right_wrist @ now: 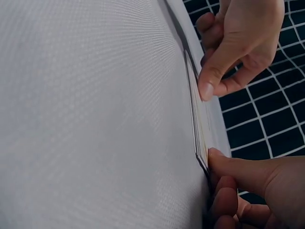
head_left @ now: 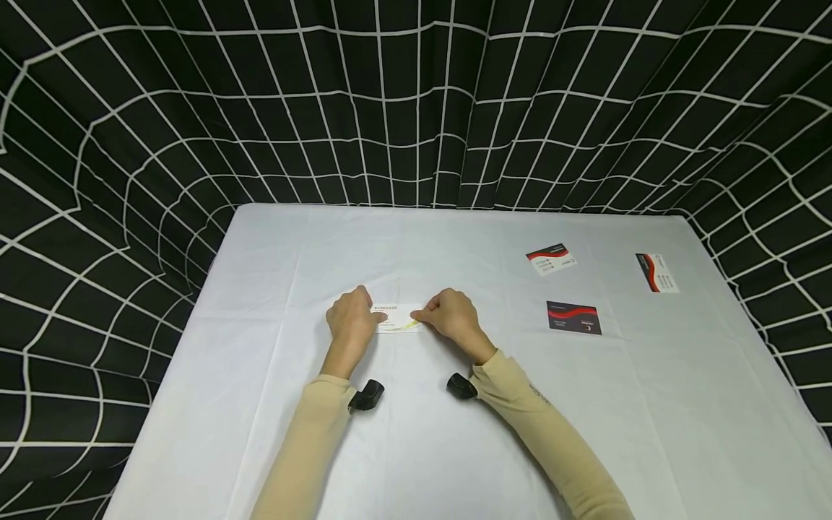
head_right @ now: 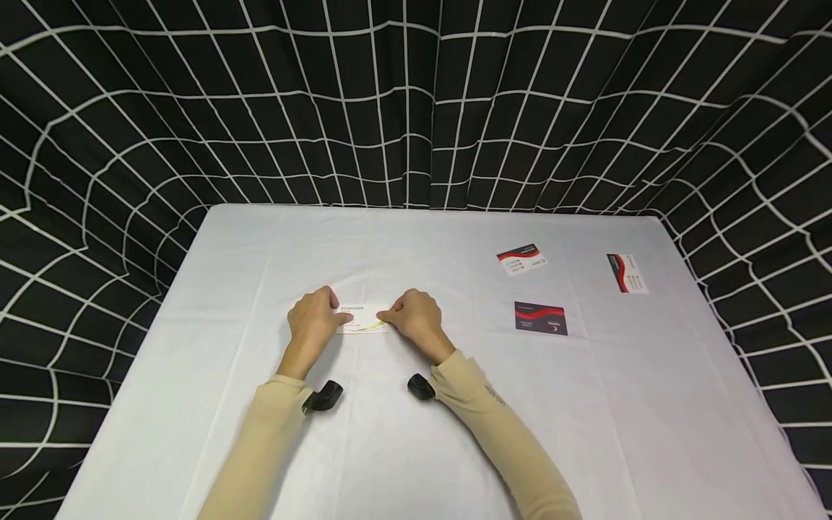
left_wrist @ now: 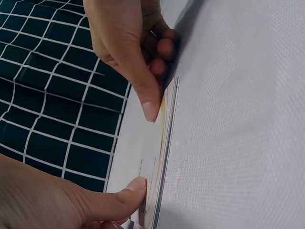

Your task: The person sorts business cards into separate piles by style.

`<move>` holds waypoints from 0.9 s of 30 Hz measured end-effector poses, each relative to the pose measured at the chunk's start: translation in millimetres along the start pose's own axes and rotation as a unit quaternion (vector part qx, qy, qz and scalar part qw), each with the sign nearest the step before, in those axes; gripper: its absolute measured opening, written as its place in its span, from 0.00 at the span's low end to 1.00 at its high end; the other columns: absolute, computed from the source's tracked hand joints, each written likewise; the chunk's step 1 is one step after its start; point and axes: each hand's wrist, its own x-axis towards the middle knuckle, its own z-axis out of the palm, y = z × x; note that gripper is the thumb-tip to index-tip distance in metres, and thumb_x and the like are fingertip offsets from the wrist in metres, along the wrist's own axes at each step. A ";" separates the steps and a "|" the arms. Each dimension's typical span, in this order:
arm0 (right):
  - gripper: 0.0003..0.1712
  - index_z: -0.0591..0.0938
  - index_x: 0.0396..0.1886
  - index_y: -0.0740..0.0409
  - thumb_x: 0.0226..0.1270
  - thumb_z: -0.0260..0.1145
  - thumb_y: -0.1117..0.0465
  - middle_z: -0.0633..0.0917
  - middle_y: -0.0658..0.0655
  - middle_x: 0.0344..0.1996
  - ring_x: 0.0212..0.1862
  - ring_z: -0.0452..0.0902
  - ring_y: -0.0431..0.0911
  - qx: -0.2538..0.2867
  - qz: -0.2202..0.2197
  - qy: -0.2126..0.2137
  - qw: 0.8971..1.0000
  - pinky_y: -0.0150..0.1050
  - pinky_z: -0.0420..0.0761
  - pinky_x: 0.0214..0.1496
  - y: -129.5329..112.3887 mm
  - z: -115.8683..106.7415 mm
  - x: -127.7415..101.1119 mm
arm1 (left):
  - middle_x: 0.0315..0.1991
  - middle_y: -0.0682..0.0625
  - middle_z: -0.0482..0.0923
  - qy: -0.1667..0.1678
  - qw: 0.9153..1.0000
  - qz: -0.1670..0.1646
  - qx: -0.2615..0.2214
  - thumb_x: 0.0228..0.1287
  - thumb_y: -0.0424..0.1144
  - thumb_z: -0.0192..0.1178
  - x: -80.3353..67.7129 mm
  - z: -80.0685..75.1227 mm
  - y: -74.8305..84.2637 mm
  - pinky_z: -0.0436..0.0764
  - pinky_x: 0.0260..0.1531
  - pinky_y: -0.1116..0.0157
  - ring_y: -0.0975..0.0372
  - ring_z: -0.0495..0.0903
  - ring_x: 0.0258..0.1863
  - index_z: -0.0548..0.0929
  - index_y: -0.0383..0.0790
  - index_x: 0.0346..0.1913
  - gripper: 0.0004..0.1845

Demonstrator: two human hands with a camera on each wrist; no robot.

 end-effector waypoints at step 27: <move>0.26 0.80 0.54 0.69 0.58 0.74 0.62 0.83 0.68 0.47 0.51 0.77 0.60 -0.027 -0.027 -0.014 0.999 0.52 0.76 0.52 146.0 -155.6 -39.8 | 0.45 0.45 0.82 -0.036 0.970 0.241 -0.010 0.62 0.43 0.67 -12.2 67.0 136.2 0.79 0.43 0.63 0.56 0.79 0.44 0.82 0.34 0.54 0.21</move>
